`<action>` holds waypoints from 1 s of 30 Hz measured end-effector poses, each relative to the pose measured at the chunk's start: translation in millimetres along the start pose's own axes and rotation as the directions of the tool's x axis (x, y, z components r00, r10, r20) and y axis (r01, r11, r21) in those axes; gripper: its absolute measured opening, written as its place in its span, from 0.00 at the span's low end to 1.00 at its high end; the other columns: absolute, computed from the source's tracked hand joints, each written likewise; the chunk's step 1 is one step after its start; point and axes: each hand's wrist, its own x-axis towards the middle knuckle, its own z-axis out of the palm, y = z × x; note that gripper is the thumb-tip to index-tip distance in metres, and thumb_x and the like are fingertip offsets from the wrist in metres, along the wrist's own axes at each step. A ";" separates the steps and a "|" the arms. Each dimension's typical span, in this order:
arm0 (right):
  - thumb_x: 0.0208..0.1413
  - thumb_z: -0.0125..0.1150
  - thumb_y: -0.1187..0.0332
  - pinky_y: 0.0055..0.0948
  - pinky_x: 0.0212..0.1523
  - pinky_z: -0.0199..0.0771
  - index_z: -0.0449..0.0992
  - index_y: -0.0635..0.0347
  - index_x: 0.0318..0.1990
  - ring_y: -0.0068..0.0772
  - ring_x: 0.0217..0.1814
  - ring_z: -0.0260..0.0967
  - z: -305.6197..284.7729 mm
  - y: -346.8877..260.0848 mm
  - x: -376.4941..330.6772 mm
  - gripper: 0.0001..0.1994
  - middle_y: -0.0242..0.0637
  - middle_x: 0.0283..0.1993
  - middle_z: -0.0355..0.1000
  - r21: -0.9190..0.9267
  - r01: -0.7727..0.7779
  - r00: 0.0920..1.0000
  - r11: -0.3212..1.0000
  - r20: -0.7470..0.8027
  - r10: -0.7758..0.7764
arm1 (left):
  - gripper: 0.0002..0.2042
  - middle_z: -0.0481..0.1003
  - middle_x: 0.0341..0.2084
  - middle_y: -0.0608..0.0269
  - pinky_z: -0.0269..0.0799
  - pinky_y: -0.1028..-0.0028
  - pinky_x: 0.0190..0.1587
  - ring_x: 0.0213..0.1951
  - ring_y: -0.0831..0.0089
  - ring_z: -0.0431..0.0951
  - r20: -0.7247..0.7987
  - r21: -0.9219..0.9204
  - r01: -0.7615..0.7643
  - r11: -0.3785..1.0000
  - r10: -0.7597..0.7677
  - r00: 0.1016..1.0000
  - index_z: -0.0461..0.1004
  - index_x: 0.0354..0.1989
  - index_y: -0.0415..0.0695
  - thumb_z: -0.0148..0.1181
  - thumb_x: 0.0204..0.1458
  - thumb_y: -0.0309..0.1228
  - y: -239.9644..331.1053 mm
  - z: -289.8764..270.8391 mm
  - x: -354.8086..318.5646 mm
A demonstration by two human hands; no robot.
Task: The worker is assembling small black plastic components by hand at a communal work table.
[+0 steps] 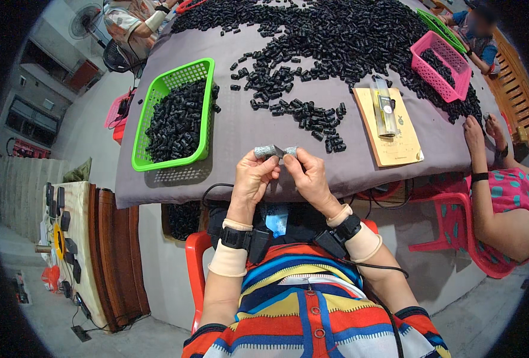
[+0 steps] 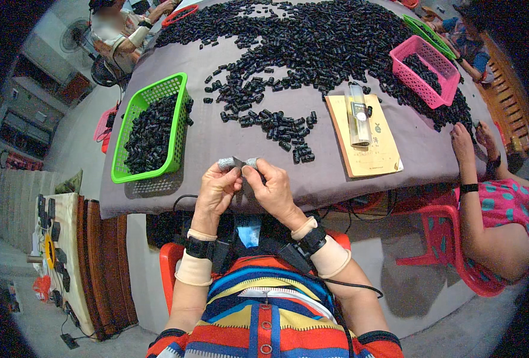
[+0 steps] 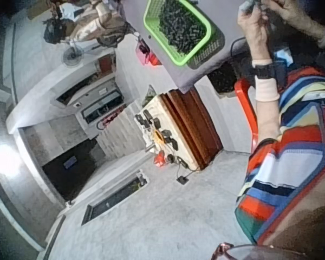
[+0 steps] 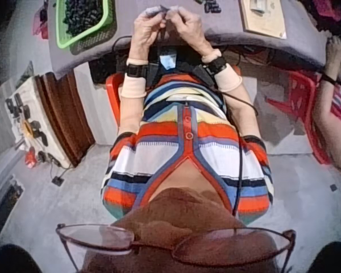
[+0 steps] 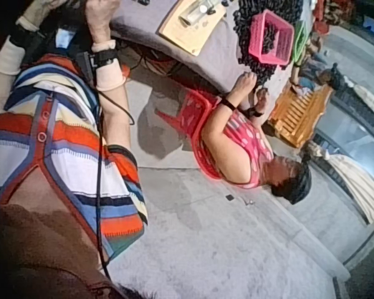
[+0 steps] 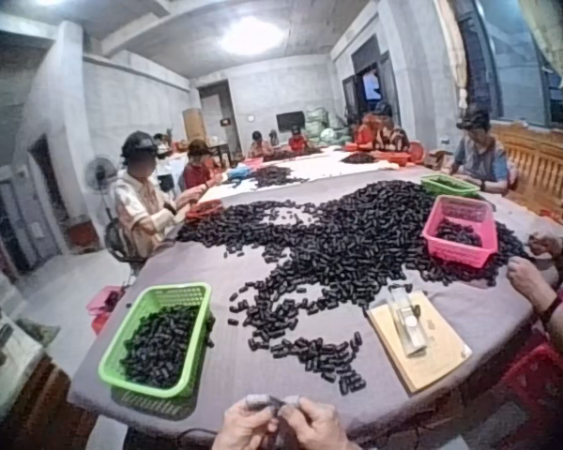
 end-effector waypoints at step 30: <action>0.53 0.56 0.66 0.34 0.22 0.63 0.68 0.64 0.25 0.43 0.22 0.66 1.1 -11.5 1.9 0.11 0.45 0.21 0.66 -0.126 0.037 0.998 0.991 0.052 -0.030 | 0.11 0.74 0.31 0.62 0.72 0.78 0.29 0.29 0.74 0.74 0.020 -0.131 0.023 0.991 -0.021 1.000 0.71 0.47 0.37 0.51 0.55 0.21 6.8 -7.1 -7.5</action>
